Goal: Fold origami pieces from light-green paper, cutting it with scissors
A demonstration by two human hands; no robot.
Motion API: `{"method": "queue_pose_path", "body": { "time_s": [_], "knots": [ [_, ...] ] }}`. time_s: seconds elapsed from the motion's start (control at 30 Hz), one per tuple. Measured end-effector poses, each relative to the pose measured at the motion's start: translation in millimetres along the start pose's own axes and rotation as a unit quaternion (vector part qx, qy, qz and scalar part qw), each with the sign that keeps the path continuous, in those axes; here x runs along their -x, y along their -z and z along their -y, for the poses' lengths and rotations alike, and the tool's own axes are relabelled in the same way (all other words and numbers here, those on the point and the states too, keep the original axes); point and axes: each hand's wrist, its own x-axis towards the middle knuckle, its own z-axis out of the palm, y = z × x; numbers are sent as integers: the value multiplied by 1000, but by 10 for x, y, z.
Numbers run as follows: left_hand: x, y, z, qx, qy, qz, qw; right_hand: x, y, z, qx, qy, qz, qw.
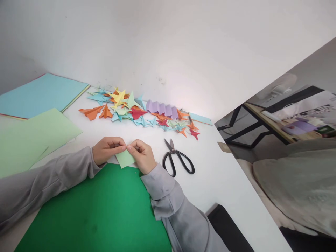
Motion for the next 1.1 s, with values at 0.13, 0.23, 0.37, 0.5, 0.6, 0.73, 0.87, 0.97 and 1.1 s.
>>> {"method": "queue_pose_path", "body": {
  "time_s": [0.13, 0.23, 0.37, 0.5, 0.6, 0.73, 0.87, 0.97, 1.1],
  "knots": [
    [3, -15, 10, -53, -10, 15, 998, 18, -16, 5, 41, -9, 2, 999],
    [0, -8, 3, -77, -9, 17, 997, 10, -25, 6, 35, -18, -3, 999],
    [-11, 3, -9, -88, -5, 7, 996, -13, -28, 19, -2, -30, -21, 999],
    [-12, -1, -23, -43, 40, 1, 998, -30, -16, 0, -48, -51, -67, 995],
    [-5, -4, -32, -8, 65, -6, 998, -42, -3, -38, -82, -55, -95, 991],
    [-5, -6, -33, 23, 71, -19, 997, -58, 3, -65, -109, -51, -116, 986],
    [-9, -7, -27, 40, 77, -29, 996, -63, -5, -52, -117, -54, -124, 984],
    [-10, -6, -16, 48, 77, -31, 995, -62, -10, -41, -123, -57, -127, 983],
    [-13, -4, 5, 58, 71, -31, 995, -62, -11, -35, -131, -60, -133, 981]
  ]
}}
